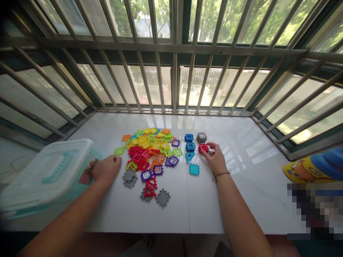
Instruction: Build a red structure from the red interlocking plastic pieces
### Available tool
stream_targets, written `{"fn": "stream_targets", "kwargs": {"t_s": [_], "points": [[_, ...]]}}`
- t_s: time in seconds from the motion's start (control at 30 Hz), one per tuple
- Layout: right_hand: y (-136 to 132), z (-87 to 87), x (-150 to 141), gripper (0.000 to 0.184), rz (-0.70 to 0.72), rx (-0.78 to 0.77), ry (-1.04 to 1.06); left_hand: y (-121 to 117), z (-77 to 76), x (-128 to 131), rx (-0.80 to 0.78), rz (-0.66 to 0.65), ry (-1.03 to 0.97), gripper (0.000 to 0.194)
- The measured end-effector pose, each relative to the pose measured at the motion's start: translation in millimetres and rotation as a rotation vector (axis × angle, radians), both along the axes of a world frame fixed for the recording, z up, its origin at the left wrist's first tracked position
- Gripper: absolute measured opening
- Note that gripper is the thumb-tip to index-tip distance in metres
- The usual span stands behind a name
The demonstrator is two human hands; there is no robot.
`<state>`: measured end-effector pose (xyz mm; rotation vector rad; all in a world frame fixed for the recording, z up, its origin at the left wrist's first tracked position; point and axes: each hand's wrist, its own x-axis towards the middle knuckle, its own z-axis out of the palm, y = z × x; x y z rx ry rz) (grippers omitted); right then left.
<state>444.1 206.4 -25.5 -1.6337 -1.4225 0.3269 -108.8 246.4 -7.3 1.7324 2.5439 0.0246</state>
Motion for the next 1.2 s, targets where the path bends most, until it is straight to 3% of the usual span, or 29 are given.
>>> {"fn": "stream_targets", "kwargs": {"t_s": [1.2], "points": [[0.2,-4.6,5.1,0.069,-0.011,0.0,0.027,-1.8,3.9,2.6,-0.002,0.007,-0.003,0.062]]}}
